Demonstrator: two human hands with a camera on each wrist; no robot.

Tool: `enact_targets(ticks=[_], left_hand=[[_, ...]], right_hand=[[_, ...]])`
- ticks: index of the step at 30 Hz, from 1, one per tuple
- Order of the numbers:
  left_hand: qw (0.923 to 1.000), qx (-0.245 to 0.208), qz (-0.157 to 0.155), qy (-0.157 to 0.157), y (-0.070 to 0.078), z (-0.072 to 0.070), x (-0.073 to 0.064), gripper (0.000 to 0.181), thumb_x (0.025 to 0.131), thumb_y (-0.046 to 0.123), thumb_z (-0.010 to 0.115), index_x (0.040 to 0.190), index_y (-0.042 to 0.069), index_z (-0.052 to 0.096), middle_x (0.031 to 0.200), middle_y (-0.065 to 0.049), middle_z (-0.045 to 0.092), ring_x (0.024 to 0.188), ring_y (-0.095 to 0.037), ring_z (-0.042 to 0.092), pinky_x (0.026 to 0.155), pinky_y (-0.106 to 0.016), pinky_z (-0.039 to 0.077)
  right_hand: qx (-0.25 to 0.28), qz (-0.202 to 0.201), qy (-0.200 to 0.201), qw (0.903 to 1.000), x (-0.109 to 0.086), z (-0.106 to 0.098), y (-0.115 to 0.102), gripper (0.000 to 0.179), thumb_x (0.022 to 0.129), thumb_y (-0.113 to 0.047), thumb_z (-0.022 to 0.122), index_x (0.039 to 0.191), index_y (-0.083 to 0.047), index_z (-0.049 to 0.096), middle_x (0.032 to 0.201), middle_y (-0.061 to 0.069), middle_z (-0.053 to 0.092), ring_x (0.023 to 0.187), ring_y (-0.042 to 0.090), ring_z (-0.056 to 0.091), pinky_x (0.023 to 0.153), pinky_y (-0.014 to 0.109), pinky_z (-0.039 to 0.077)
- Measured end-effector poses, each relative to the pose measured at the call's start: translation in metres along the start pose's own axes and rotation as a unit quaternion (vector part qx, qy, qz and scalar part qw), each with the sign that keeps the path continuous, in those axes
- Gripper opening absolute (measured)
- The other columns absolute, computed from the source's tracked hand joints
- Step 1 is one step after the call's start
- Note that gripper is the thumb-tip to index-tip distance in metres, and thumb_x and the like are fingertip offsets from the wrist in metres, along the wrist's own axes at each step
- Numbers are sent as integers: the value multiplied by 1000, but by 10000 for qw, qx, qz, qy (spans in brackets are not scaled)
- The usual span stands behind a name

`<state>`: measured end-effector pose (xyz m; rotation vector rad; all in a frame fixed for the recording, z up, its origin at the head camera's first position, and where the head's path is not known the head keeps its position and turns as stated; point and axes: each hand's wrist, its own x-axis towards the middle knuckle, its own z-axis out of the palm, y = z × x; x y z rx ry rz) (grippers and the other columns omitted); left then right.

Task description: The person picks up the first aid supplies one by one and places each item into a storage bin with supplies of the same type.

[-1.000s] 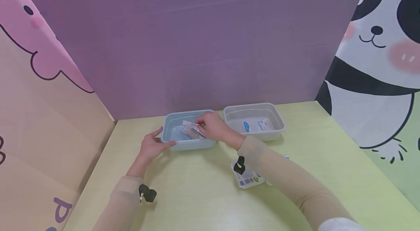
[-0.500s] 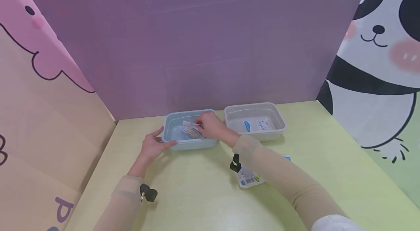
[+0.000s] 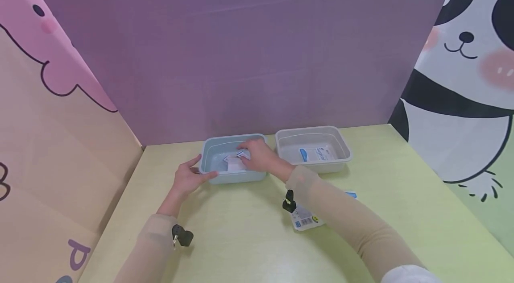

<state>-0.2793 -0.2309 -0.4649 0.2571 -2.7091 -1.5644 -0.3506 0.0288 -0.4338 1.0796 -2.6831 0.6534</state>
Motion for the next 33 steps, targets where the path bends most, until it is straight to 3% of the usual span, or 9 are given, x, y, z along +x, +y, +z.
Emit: enact_targets(ticks=[9, 17, 33], left_hand=[[10000, -24, 5, -18, 0, 0, 0, 99, 84, 35, 91, 164, 8, 40, 135, -31, 69, 121, -39, 72, 96, -46, 59], [10000, 33, -5, -45, 2, 0, -2, 100, 84, 37, 92, 164, 8, 40, 134, -32, 69, 120, -39, 72, 94, -43, 60], [9999, 114, 3, -121, 3, 0, -2, 102, 84, 40, 91, 165, 8, 37, 139, -31, 67, 127, -42, 69, 102, -51, 58]], right_hand=[[170, -122, 109, 9997, -5, -3, 4, 38, 97, -19, 72, 129, 1, 73, 128, 15, 77, 126, 33, 71, 111, 46, 53], [182, 85, 34, 9998, -17, -13, 12, 46, 99, -26, 73, 138, -3, 69, 139, 13, 73, 135, 32, 65, 117, 46, 49], [-86, 295, 415, 9987, -45, -36, 47, 61, 95, -36, 76, 143, -1, 64, 147, 19, 67, 133, 39, 65, 114, 50, 50]])
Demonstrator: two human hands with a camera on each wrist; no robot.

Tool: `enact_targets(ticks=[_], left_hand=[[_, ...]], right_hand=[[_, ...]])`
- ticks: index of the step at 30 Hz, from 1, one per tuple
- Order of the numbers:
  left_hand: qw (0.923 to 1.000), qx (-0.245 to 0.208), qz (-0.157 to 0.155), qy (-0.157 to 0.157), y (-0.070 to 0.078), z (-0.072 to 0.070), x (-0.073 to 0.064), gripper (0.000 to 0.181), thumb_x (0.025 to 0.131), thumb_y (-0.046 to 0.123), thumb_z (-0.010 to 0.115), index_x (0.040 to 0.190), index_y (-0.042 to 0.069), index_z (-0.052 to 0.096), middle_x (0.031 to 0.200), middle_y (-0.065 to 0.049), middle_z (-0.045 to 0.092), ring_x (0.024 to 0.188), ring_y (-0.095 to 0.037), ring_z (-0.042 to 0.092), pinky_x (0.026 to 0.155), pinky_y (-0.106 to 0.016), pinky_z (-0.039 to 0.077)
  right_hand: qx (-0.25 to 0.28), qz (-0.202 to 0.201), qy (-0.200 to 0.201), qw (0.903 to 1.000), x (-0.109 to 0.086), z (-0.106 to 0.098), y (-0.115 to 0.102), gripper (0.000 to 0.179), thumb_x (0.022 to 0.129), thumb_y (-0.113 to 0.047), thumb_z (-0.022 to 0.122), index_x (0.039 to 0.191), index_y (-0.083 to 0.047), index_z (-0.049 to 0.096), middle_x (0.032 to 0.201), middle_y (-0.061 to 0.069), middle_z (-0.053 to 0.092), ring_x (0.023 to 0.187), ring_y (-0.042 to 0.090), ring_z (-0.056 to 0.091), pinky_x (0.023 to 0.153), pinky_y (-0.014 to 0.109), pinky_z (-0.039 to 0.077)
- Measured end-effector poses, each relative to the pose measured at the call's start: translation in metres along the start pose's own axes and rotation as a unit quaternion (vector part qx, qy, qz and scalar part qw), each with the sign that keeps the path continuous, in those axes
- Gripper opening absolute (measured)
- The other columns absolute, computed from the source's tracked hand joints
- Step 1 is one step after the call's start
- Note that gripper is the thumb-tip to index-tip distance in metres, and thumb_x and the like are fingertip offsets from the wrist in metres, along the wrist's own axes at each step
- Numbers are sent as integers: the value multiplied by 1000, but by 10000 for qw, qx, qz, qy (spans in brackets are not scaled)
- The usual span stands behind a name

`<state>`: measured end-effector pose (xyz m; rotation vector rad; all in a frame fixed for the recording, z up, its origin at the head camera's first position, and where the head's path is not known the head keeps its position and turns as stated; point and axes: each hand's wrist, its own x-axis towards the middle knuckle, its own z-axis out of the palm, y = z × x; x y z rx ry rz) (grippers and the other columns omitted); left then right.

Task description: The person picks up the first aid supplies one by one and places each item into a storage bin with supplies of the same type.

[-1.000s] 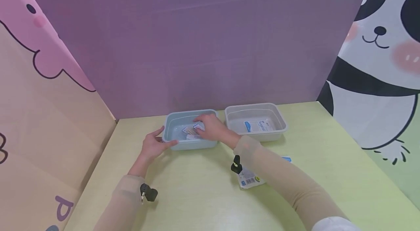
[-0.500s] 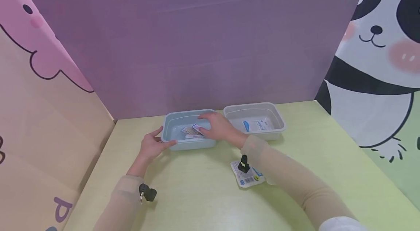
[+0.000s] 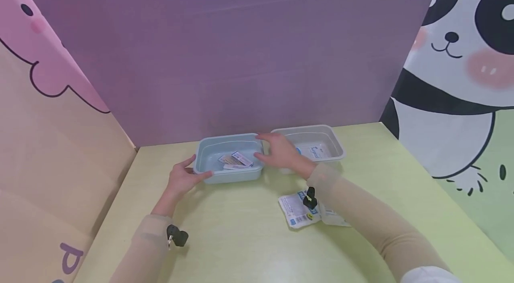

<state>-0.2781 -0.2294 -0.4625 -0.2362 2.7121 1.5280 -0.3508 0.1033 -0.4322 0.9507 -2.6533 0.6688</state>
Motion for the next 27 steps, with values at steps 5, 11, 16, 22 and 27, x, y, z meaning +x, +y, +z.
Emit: enact_targets(ticks=[5, 11, 16, 22, 27], left_hand=[[10000, -62, -14, -4, -1, 0, 1, 102, 84, 39, 91, 166, 9, 37, 138, -30, 68, 126, -41, 69, 103, -52, 57], [10000, -83, -7, -2, -3, 1, 2, 103, 83, 39, 92, 165, 8, 37, 137, -31, 68, 125, -41, 70, 101, -50, 58], [10000, -59, 0, 32, -4, -1, 3, 103, 83, 38, 92, 165, 8, 37, 137, -31, 68, 124, -40, 71, 97, -45, 59], [10000, -63, -29, 25, -5, 0, 3, 103, 83, 37, 92, 165, 9, 37, 138, -31, 67, 124, -40, 70, 97, -46, 59], [10000, -70, -45, 22, -5, 1, 4, 103, 83, 38, 92, 165, 9, 38, 138, -30, 68, 124, -39, 71, 97, -45, 59]], right_hand=[[-126, 131, 14, 9998, -3, -4, 7, 67, 93, -41, 77, 147, -3, 62, 143, 15, 70, 129, 36, 68, 113, 50, 51], [19, 307, -13, 9995, -9, -12, 11, 69, 92, -42, 80, 148, -7, 61, 146, 15, 68, 136, 38, 63, 117, 53, 47], [3, 435, -43, 9990, -13, -15, 19, 70, 92, -41, 80, 149, -6, 60, 150, 16, 64, 141, 37, 60, 120, 52, 45], [-85, 506, 2, 9987, -19, -16, 27, 74, 90, -41, 83, 148, -1, 59, 152, 19, 62, 143, 40, 57, 120, 54, 44], [-79, 399, 147, 9991, -22, -18, 35, 76, 87, -40, 86, 146, 2, 61, 150, 20, 64, 140, 41, 60, 119, 53, 45]])
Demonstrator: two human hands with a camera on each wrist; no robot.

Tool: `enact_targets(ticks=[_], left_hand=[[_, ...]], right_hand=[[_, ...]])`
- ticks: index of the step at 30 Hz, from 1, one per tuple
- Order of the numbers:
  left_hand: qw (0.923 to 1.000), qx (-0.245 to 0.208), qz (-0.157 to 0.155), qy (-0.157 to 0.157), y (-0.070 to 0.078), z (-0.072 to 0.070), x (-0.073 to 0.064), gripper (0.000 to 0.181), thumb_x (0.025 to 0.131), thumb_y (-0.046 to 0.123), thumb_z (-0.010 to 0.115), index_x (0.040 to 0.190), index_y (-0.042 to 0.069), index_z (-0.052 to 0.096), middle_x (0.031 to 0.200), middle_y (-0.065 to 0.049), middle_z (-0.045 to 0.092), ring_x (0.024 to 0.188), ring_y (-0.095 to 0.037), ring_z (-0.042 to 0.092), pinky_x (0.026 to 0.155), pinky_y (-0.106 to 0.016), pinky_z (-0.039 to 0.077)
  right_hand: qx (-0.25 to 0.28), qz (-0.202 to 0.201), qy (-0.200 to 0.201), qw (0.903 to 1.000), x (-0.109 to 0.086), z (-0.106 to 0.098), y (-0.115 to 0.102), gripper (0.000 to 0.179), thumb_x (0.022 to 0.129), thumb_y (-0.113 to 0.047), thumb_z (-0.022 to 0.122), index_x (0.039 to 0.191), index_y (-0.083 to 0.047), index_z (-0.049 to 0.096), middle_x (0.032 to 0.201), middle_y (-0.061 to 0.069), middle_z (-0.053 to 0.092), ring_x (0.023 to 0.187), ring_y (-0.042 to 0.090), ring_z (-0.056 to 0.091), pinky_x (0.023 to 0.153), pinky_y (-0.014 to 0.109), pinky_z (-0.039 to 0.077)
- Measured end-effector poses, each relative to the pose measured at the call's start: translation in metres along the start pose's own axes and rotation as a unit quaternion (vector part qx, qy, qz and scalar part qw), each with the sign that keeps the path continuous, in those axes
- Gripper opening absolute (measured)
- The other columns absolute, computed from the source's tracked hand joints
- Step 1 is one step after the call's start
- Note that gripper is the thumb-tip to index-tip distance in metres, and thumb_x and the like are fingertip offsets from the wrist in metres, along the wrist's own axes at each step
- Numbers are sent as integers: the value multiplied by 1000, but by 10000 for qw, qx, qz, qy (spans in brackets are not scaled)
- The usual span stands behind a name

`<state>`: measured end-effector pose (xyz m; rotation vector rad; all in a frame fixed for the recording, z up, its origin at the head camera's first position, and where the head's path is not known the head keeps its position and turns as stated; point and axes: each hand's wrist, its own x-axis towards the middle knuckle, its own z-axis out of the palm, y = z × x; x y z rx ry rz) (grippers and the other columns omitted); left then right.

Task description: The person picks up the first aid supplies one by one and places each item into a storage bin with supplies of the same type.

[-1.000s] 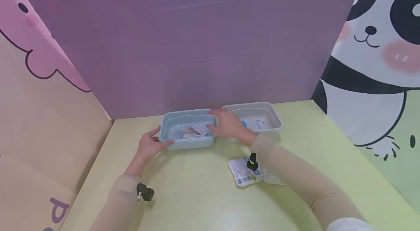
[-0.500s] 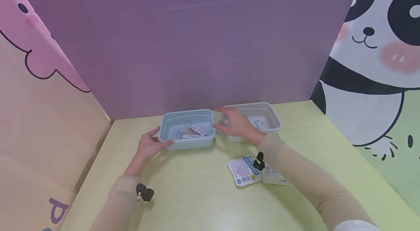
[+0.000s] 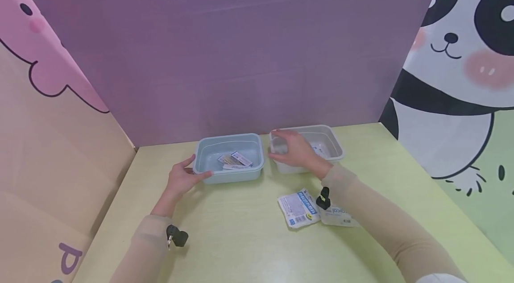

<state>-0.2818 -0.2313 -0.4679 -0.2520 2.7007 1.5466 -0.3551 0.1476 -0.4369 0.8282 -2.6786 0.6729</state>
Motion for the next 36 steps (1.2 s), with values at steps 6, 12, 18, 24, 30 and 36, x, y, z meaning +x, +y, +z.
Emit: enact_targets(ticks=[6, 12, 18, 24, 30, 36], left_hand=[[10000, 38, 7, 6, 0, 0, 0, 103, 83, 38, 92, 165, 9, 38, 139, -31, 67, 125, -40, 70, 97, -45, 59], [10000, 52, 38, -2, -1, 1, 1, 103, 83, 38, 92, 165, 9, 38, 139, -31, 67, 124, -40, 70, 97, -46, 59], [10000, 22, 69, -28, -1, 0, 1, 103, 83, 39, 92, 165, 9, 37, 138, -31, 67, 124, -40, 71, 97, -45, 59], [10000, 69, 39, -8, -1, -3, -1, 103, 83, 40, 92, 165, 8, 37, 137, -32, 68, 124, -39, 71, 94, -43, 59], [10000, 58, 37, -26, 1, -3, -3, 103, 84, 39, 91, 165, 8, 37, 138, -32, 67, 123, -40, 70, 95, -43, 59], [10000, -5, 0, -60, 2, -1, -2, 103, 84, 38, 92, 166, 9, 37, 137, -31, 68, 123, -39, 70, 95, -42, 59]], right_hand=[[95, 123, 3, 9999, -6, -6, 7, 79, 86, -40, 88, 148, 1, 60, 151, 22, 62, 141, 42, 58, 119, 54, 45], [-9, 485, -180, 9987, -15, -13, 18, 83, 89, -47, 84, 153, -3, 55, 156, 22, 57, 145, 42, 54, 119, 56, 44], [-66, 655, -185, 9977, -22, -19, 29, 87, 88, -52, 84, 155, -5, 54, 158, 22, 55, 146, 43, 53, 120, 57, 43], [-167, 727, -171, 9971, -27, -23, 35, 88, 87, -54, 83, 155, -5, 54, 161, 25, 50, 149, 47, 48, 122, 62, 38], [-272, 735, -34, 9969, -31, -28, 42, 88, 86, -53, 85, 153, -6, 56, 160, 24, 52, 147, 45, 51, 120, 60, 40], [-338, 826, 27, 9960, -38, -35, 51, 87, 85, -52, 86, 152, -5, 57, 158, 26, 54, 145, 47, 52, 120, 62, 40]])
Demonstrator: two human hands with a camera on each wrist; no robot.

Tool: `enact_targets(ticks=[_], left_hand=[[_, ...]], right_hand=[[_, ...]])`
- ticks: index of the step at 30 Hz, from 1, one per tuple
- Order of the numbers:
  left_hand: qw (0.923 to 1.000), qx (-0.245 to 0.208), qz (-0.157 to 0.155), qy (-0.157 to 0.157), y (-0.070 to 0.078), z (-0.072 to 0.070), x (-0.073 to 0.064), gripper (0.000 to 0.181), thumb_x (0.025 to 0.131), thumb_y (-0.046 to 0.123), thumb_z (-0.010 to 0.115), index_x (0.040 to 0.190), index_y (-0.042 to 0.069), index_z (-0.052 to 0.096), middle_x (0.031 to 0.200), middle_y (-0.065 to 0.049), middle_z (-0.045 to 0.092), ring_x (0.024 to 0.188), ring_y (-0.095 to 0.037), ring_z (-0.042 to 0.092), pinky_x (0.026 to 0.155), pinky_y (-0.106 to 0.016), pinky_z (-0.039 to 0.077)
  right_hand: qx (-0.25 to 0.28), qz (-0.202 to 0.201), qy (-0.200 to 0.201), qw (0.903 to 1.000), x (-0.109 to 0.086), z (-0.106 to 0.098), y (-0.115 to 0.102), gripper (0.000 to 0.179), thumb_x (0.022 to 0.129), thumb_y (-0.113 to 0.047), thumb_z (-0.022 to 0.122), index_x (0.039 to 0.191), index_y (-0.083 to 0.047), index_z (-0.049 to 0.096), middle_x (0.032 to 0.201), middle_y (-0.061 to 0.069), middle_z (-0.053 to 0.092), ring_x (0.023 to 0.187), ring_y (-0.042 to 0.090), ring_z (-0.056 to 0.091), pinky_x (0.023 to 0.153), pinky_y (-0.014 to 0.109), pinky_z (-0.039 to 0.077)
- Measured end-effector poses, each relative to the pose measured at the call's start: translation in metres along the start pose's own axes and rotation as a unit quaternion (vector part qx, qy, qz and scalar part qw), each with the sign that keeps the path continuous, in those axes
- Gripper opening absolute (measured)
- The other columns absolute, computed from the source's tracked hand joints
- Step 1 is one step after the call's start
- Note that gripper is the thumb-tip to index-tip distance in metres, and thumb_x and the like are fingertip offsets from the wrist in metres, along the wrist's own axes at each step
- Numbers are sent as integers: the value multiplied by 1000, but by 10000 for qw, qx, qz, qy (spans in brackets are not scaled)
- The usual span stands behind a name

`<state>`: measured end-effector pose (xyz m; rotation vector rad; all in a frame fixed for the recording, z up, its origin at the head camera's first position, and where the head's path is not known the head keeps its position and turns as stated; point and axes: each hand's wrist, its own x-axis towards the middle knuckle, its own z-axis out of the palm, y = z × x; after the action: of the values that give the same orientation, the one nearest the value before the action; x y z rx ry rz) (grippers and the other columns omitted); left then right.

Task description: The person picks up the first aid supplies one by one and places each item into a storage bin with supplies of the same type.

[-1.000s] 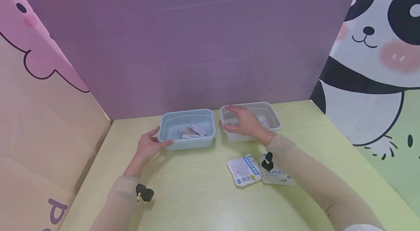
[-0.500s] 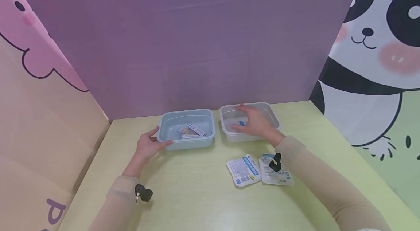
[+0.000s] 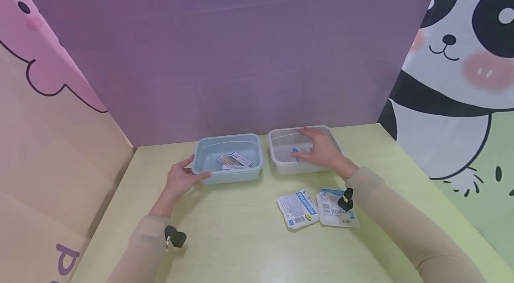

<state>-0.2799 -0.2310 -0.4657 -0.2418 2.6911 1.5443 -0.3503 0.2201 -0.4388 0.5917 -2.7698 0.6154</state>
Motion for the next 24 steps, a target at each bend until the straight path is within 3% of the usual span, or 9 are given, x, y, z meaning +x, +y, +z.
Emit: enact_targets(ticks=[13, 24], left_hand=[[10000, -12, 2, 8, 2, 2, 0, 103, 83, 39, 92, 166, 9, 37, 140, -31, 66, 127, -41, 69, 100, -48, 58], [10000, 23, 3, 36, 0, 1, -1, 104, 82, 41, 92, 165, 10, 38, 137, -31, 68, 124, -41, 70, 96, -46, 59]], right_hand=[[-10, 327, 24, 9995, -13, -9, 30, 85, 88, -52, 83, 154, -7, 55, 163, 29, 46, 152, 53, 40, 122, 67, 33], [62, 570, -24, 9983, -22, -14, 41, 88, 88, -52, 83, 156, -5, 51, 165, 34, 39, 151, 57, 38, 122, 70, 32]])
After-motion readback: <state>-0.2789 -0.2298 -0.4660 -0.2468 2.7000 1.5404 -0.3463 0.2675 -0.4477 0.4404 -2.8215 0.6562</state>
